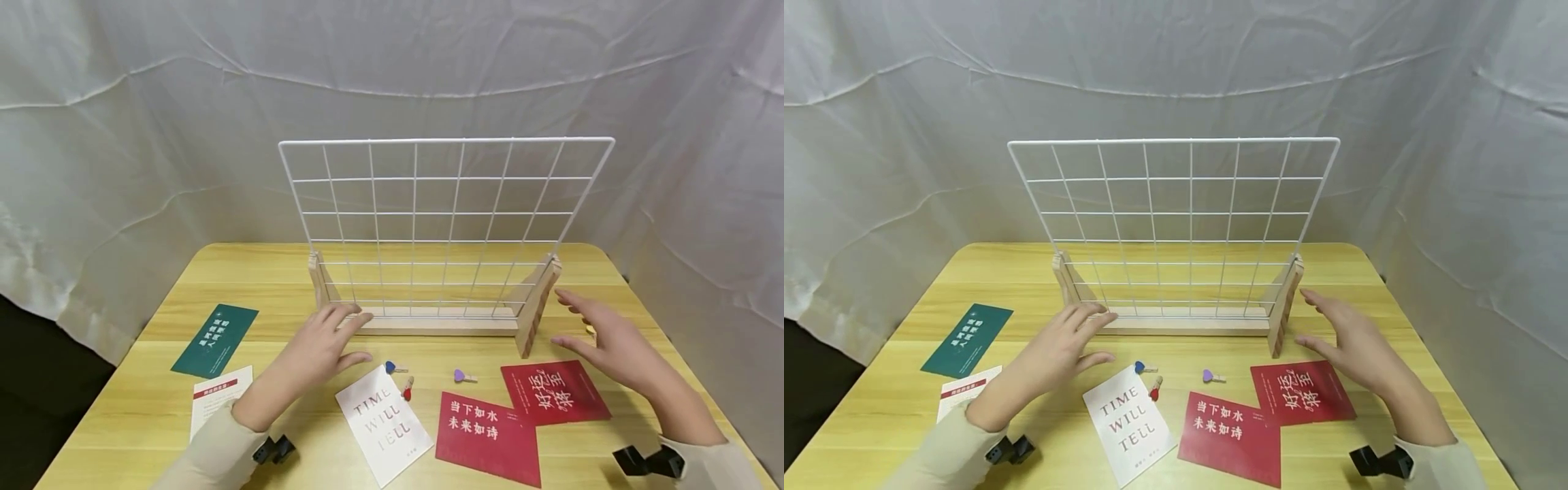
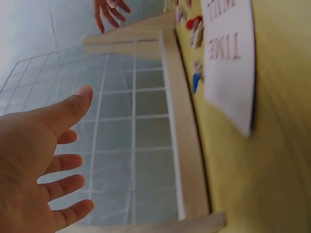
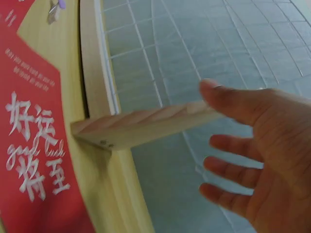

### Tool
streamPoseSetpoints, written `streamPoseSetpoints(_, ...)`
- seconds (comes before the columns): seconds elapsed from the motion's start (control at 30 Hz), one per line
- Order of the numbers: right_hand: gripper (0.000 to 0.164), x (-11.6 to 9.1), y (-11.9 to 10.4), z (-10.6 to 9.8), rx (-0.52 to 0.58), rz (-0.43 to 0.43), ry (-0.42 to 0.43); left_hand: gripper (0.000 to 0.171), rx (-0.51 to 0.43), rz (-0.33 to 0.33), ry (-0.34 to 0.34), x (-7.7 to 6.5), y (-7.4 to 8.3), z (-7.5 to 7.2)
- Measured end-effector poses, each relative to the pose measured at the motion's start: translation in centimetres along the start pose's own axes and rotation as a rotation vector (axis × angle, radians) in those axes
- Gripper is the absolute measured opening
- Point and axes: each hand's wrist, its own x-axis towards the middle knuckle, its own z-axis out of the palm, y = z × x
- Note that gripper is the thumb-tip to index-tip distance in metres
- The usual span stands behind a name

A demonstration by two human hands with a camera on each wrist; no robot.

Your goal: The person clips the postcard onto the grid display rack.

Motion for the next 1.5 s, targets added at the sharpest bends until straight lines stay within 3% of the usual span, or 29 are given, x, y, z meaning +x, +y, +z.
streamPoseSetpoints(0.17, 0.076, -1.2, 1.3, 0.6, -0.007, 0.017, -0.103, 0.06, -0.093, -0.009, -0.102, 0.1, 0.6, 1.3)
streamPoseSetpoints(0.43, 0.077, -3.0, 3.3, 1.7, 0.127, 0.116, -0.233, 0.06, -0.229, -0.076, -0.259, 1.2, 1.2, 2.8)
streamPoseSetpoints(0.7, 0.077, -3.9, 4.7, 2.6, 0.167, 0.151, -0.27, 0.053, -0.235, -0.069, -0.385, 2.1, 1.8, 4.6)
streamPoseSetpoints(1.1, 0.073, -4.8, 5.6, 3.3, 0.148, 0.158, -0.281, 0.044, -0.277, -0.079, -0.438, 1.9, 1.3, 6.0)
streamPoseSetpoints(1.3, 0.068, -4.8, 5.8, 3.7, 0.078, 0.128, -0.26, 0.037, -0.286, -0.079, -0.411, 2.1, 0.5, 6.3)
streamPoseSetpoints(1.5, 0.069, -5.1, 5.9, 4.0, 0.064, 0.165, -0.301, 0.026, -0.325, -0.093, -0.416, 1.6, 0.2, 6.7)
